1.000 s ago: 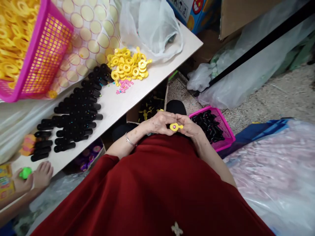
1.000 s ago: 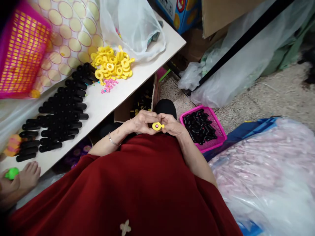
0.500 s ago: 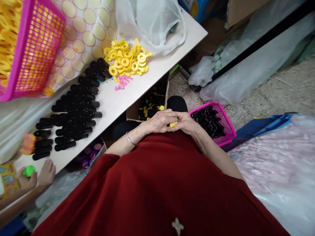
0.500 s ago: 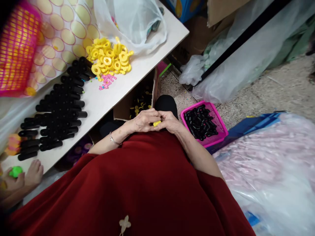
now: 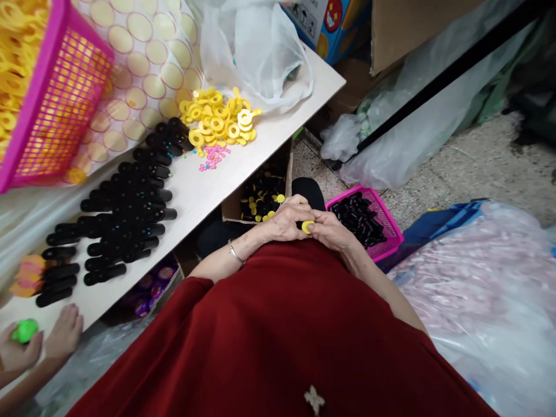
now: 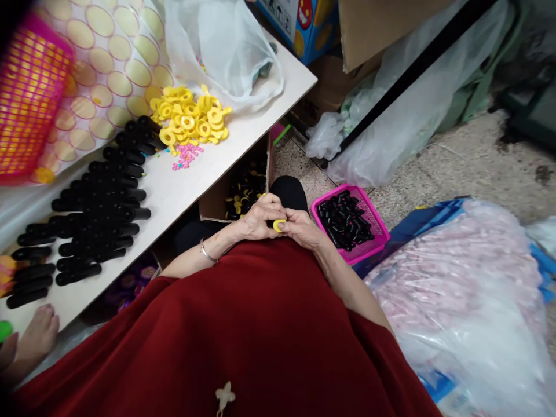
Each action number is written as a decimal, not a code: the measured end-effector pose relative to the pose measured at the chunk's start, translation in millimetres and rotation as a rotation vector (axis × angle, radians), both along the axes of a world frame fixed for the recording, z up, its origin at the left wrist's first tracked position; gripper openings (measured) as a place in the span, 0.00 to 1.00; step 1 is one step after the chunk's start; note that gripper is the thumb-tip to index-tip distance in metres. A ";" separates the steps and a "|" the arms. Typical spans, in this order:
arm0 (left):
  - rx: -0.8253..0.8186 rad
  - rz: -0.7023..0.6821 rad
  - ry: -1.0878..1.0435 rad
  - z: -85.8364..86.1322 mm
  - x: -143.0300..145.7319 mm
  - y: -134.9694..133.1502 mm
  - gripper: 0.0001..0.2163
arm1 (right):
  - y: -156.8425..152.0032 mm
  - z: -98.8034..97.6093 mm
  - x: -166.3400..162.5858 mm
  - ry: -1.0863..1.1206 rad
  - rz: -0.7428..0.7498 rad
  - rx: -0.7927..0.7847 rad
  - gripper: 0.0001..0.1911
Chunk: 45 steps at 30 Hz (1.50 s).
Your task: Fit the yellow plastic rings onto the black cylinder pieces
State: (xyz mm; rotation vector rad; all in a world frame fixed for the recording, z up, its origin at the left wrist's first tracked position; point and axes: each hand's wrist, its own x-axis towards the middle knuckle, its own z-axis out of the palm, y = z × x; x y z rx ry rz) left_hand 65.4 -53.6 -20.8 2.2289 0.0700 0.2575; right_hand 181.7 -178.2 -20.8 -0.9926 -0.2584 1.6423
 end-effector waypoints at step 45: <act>0.647 1.667 0.096 36.5 -184.0 41.5 0.11 | 122.5 -44.9 -45.6 -1.310 0.388 0.153 0.24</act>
